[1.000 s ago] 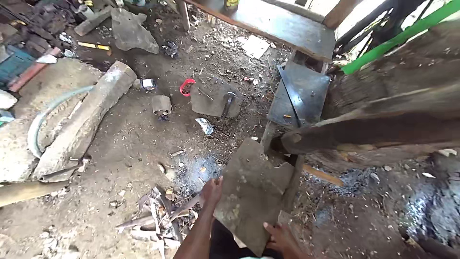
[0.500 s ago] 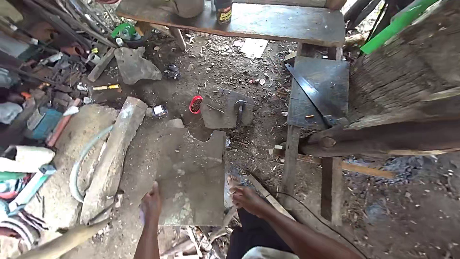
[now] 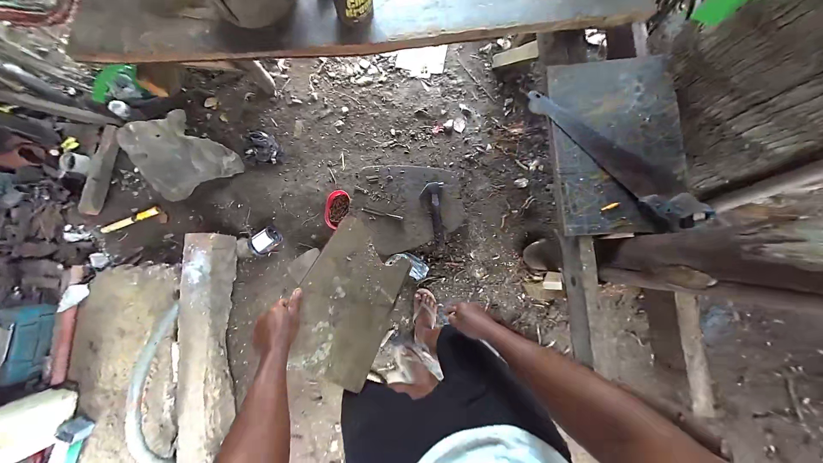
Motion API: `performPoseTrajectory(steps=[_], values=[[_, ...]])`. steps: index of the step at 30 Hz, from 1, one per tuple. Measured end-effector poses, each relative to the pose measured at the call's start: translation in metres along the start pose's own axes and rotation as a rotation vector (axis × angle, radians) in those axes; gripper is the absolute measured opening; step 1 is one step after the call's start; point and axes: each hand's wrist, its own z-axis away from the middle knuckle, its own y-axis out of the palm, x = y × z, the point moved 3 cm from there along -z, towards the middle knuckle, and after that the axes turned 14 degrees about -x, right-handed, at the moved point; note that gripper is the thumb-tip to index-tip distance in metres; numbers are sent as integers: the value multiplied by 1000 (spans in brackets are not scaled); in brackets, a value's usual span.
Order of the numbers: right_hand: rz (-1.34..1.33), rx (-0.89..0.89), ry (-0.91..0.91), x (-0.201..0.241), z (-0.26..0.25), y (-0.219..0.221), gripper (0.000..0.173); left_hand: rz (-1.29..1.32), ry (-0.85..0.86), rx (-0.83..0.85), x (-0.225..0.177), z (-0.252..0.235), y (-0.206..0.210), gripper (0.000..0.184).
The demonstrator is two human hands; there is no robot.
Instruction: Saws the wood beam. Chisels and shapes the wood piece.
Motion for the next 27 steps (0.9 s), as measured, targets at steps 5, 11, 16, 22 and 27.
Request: performPoseTrajectory(steps=[5,11,16,22,27], values=[[-73,-78,74,32,-53,-13,35,-57,160,-7,-39,-104,-16,87],[-154,-254,172,51,-129,-17,36,2,364,-34,-64,-216,9,86],[-123,-424,171,70,-240,-9,35,168,504,-58,-48,-284,71,83],[0,-711,-76,68,-389,13,40,251,562,-54,-36,-336,139,76],[119,-763,-200,42,-432,2,28,305,589,-50,-71,-356,175,72]])
